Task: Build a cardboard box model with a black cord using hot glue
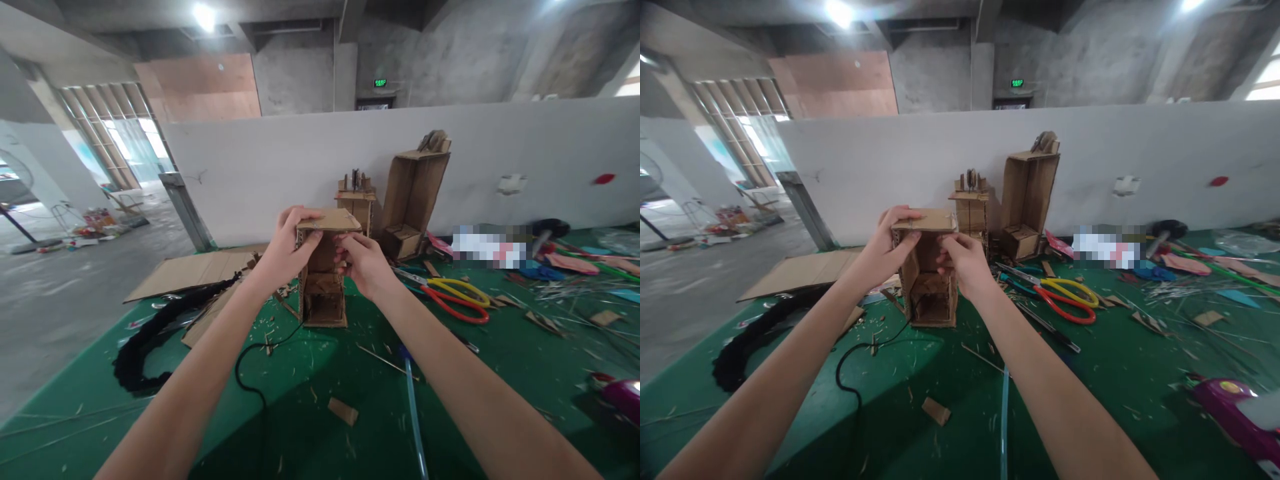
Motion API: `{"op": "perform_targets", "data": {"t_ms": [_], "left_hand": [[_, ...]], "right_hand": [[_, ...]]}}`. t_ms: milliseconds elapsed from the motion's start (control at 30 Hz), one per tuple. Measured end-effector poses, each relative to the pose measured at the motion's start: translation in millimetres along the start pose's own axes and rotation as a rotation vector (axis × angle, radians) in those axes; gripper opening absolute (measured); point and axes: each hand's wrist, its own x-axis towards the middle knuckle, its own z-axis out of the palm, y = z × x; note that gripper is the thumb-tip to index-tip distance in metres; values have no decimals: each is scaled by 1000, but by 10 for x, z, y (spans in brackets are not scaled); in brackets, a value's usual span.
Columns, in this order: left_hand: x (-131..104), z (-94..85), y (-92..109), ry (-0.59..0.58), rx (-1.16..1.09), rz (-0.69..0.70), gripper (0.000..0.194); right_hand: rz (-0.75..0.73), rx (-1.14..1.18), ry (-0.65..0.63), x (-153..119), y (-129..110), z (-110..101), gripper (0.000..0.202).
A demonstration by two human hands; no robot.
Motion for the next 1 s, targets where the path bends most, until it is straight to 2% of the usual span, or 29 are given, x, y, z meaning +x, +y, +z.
{"op": "perform_targets", "data": {"t_ms": [300,467,567,733,1000], "left_hand": [[-1,17,-34,14,-21,16,23],[-5,24,-54,32,-32,23,23],[-7,18,-45,29,-34,18,24],[-16,2,-30,23,-39,34,24],[-19,14,-24,25,-35,30,24]], "right_hand": [[91,-18,51,6,203,-50,9],[-10,10,2,36,46,-42,13],[-21,45,-26,27,-41,-42,17],[42,119,-71,9,-35,-53,18],[165,185,-105,35,133,-76,8]]}}
